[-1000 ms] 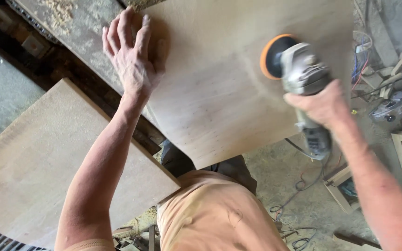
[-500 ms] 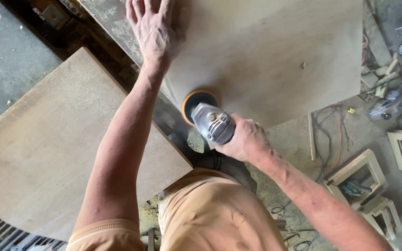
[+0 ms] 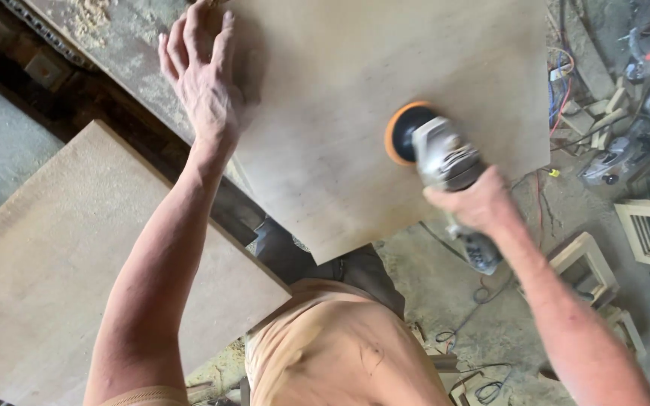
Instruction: Sanding a wooden board using a power sander in a workshop.
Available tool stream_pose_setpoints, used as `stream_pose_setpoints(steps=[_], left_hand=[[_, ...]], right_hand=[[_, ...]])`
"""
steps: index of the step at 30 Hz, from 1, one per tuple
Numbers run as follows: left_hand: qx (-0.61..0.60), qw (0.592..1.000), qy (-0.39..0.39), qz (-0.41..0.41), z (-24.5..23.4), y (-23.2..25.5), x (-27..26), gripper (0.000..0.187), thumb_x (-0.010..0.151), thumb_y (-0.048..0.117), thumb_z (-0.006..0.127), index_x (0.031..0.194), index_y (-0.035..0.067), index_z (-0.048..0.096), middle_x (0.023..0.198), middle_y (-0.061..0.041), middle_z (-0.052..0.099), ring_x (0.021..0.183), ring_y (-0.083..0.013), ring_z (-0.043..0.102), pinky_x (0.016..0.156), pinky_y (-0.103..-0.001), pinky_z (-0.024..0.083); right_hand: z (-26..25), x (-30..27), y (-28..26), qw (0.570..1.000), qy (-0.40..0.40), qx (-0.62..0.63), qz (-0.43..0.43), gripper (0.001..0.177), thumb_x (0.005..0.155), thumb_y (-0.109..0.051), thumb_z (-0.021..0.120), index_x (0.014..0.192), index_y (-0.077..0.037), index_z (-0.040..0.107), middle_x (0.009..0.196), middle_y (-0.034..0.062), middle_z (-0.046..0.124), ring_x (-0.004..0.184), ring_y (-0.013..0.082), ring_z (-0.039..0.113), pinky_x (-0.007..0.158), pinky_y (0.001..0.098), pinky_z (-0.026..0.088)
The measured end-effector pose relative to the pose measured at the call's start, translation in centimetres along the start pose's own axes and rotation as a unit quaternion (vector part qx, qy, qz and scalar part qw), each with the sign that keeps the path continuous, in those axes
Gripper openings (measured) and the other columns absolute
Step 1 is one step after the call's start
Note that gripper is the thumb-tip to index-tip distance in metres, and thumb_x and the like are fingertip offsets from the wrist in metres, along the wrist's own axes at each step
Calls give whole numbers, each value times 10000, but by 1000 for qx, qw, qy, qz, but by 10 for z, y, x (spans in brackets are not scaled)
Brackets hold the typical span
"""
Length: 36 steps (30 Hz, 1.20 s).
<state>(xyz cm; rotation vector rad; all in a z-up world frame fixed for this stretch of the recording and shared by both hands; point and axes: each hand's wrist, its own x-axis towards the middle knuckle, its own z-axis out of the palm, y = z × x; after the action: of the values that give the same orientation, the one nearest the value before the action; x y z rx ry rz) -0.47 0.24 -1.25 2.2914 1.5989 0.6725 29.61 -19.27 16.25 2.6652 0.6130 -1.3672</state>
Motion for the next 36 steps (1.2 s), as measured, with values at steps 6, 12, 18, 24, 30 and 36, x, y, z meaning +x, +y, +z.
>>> stream_pose_setpoints(steps=[6, 12, 18, 24, 30, 36], left_hand=[[-5, 1000, -16, 15, -6, -1, -2, 578, 944, 259, 612, 1513, 193, 536, 1557, -249, 427, 1428, -489, 397, 1170, -753, 233], [-19, 998, 32, 42, -18, 13, 4, 392, 1015, 247, 706, 1380, 111, 660, 1482, -230, 494, 1348, -463, 471, 1138, -697, 286], [-12, 998, 37, 49, -19, 13, 3, 364, 1019, 233, 716, 1349, 88, 666, 1472, -216, 492, 1325, -456, 483, 1128, -676, 303], [-4, 999, 23, 26, -12, 6, 0, 426, 1030, 335, 688, 1401, 129, 656, 1498, -218, 480, 1371, -454, 455, 1154, -701, 276], [-10, 1000, 20, 18, -11, 7, 1, 422, 1014, 329, 727, 1384, 134, 676, 1492, -202, 480, 1368, -443, 436, 1156, -671, 269], [8, 1000, 17, 13, -7, 6, 1, 426, 1012, 321, 744, 1386, 141, 647, 1410, -258, 474, 1343, -457, 404, 1146, -665, 274]], right_hand=[[-64, 60, 25, 994, 104, 37, -10, 241, 728, -274, 811, 926, -177, 713, 909, 19, 715, 757, 183, 635, 632, 369, 541], [-104, 92, 34, 990, 114, 72, -38, 154, 756, -206, 787, 866, -154, 691, 807, 29, 693, 669, 131, 609, 580, 317, 502], [-121, 124, 58, 984, 88, 146, -49, 154, 821, -111, 759, 934, -137, 657, 831, 76, 692, 639, 154, 637, 544, 336, 563], [-115, 116, 62, 980, 97, 171, -41, 141, 894, -188, 755, 977, -138, 653, 818, 55, 682, 635, 137, 653, 542, 328, 569], [-55, 34, 7, 993, 112, 22, -8, 304, 775, -276, 803, 1032, -143, 711, 960, 72, 721, 777, 226, 662, 659, 392, 547], [25, -22, -9, 992, 1, -120, -38, 540, 776, -387, 795, 1103, -3, 601, 771, 99, 700, 552, 214, 721, 433, 317, 602]])
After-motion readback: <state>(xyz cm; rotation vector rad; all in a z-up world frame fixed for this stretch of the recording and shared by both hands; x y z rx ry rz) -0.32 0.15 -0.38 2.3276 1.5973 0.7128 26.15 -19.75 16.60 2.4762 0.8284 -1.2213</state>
